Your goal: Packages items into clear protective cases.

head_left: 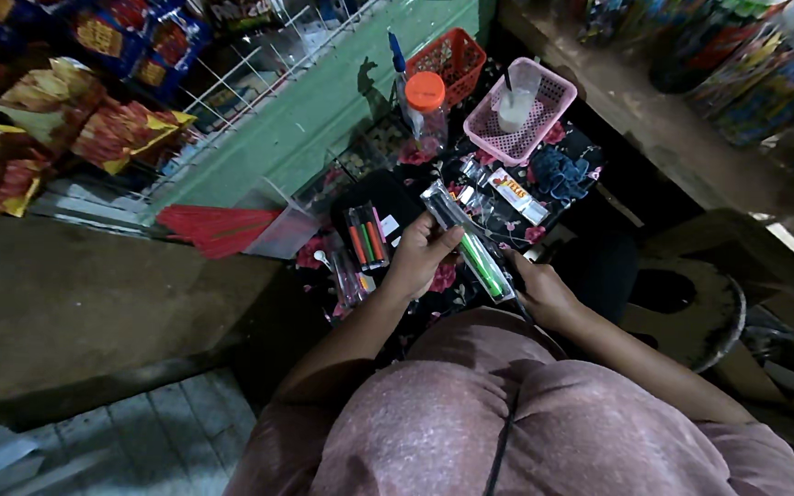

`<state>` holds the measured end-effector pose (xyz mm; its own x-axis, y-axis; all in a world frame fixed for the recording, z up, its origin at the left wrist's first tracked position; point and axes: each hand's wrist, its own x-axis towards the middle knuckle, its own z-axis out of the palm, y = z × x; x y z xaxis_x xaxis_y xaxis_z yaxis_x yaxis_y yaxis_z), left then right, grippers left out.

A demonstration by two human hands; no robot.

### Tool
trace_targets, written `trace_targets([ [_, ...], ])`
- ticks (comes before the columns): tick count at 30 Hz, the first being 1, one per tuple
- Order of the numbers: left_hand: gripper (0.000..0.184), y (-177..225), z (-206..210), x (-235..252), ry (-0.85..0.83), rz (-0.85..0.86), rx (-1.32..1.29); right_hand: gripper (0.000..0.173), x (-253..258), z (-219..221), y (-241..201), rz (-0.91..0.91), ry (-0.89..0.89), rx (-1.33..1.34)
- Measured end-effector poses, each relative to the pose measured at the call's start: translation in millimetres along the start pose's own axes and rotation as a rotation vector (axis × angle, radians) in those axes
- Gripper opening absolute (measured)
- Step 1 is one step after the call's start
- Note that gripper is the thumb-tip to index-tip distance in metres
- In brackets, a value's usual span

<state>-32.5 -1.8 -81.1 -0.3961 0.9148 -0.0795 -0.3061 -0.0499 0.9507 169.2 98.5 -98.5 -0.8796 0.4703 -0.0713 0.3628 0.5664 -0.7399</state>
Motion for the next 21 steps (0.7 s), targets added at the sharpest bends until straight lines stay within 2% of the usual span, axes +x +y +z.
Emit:
trace_targets([
  [4,0.017,-1.4,0.1,4.0,0.044,-0.06,0.056,0.045,3.9,1.5,5.3,0.005,-0.026,0.02],
  [9,0.026,-25.8,-6.0,16.0,0.011,-0.21,0.1,0.048,20.1,6.1,16.6,0.133,-0.112,0.013],
  [12,0.026,-40.1,-7.7,20.5,0.002,-0.288,0.092,0.052,31.3,14.3,27.1,0.204,-0.171,0.049],
  [18,0.029,-66.3,-23.9,37.7,0.016,-0.398,0.128,0.048,46.1,50.6,70.3,0.159,-0.119,0.234],
  [21,0.03,-80.2,-31.0,46.2,0.027,-0.458,0.154,0.043,53.5,53.7,69.0,0.208,-0.174,0.295],
])
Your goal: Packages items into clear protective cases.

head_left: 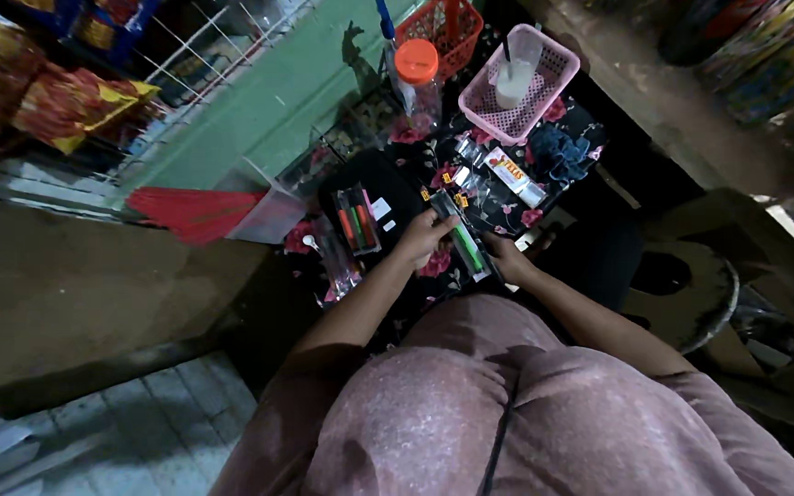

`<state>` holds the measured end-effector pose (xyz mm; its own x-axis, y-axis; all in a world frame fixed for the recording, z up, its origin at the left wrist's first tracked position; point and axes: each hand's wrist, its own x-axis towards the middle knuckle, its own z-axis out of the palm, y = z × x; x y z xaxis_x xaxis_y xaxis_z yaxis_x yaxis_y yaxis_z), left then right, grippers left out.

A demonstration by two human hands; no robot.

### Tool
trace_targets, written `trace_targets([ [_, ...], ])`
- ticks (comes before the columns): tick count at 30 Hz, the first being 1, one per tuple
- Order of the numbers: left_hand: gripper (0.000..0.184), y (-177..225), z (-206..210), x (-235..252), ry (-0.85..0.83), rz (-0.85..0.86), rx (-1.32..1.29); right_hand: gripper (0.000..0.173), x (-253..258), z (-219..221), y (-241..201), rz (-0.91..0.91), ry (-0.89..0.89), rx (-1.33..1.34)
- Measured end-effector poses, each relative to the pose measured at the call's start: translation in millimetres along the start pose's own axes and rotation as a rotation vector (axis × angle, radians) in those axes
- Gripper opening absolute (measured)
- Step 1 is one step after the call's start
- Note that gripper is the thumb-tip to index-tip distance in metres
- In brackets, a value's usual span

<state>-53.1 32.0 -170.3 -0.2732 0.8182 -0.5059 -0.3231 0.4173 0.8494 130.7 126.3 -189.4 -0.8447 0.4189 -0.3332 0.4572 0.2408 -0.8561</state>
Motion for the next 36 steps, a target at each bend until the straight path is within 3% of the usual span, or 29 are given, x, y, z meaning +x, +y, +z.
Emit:
trace_targets([
  [6,0.035,-17.3,-11.0,21.5,0.019,-0.057,-0.024,0.038,15.2,8.4,12.5,0.06,-0.012,0.049],
  [10,0.037,-18.4,-17.9,18.4,0.139,-0.013,-0.128,0.04,14.7,12.2,25.9,0.191,0.034,0.38],
  [15,0.034,-21.9,-2.0,2.4,0.279,0.129,-0.394,0.057,8.8,13.0,22.8,0.061,0.18,0.755],
  [20,0.016,-41.2,7.9,-19.9,0.106,0.233,-0.538,0.065,14.8,-6.6,9.8,-0.002,0.351,0.707],
  [24,0.026,-30.5,-29.9,-51.3,-0.201,0.19,-0.136,0.062,5.2,-53.6,-7.4,-0.14,0.136,0.461],
  [27,0.032,-11.3,-36.7,-55.4,-0.358,0.204,0.218,0.065,7.6,-75.7,-30.9,-0.145,-0.074,0.241],
  [30,0.033,11.2,-18.9,-53.2,-0.378,0.156,0.487,0.066,19.6,-78.1,-59.2,-0.185,-0.143,0.017],
  [33,0.03,16.4,-7.7,-47.2,-0.33,0.113,0.514,0.057,28.2,-66.6,-74.5,-0.203,0.106,0.094],
  [36,0.028,12.5,-7.1,-40.7,-0.143,0.185,0.318,0.057,31.5,-60.1,-60.5,-0.233,0.4,0.344],
])
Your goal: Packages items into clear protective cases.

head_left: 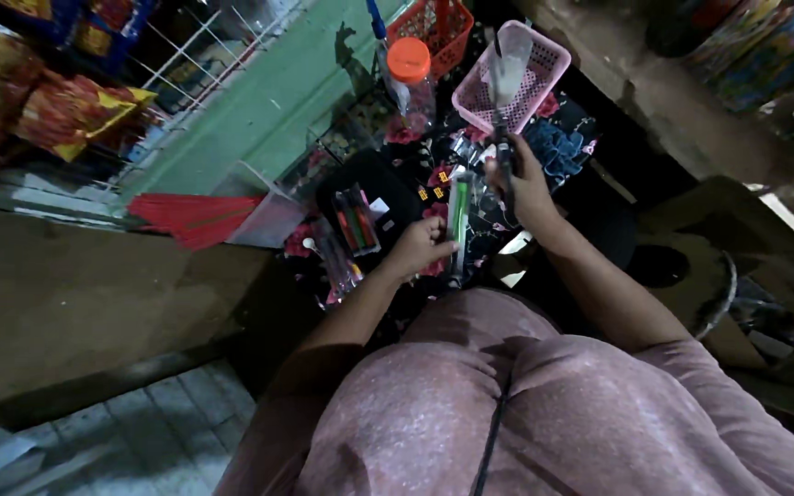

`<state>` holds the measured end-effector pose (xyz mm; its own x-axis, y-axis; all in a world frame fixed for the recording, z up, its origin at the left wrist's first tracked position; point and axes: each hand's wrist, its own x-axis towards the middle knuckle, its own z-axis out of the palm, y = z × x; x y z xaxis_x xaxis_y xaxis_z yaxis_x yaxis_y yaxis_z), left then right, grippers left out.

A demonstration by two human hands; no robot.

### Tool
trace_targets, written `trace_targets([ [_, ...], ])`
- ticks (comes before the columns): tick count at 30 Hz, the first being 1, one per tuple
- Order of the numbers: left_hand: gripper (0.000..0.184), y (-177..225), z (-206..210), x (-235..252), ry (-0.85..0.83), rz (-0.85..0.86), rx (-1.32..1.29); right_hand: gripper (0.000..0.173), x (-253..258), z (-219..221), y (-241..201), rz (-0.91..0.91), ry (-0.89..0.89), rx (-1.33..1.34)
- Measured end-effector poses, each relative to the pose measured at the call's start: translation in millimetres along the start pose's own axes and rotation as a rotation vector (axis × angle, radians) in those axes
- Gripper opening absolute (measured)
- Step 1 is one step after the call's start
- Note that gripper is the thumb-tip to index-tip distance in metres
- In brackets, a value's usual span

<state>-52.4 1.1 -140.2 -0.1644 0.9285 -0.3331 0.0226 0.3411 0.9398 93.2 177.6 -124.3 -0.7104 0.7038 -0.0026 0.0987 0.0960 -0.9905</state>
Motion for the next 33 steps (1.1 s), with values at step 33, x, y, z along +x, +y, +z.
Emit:
trace_targets([
  [33,0.017,40.2,-3.5,7.8,0.378,0.242,-0.508,0.072,-105.0,-14.7,17.8,0.113,-0.351,-0.281],
])
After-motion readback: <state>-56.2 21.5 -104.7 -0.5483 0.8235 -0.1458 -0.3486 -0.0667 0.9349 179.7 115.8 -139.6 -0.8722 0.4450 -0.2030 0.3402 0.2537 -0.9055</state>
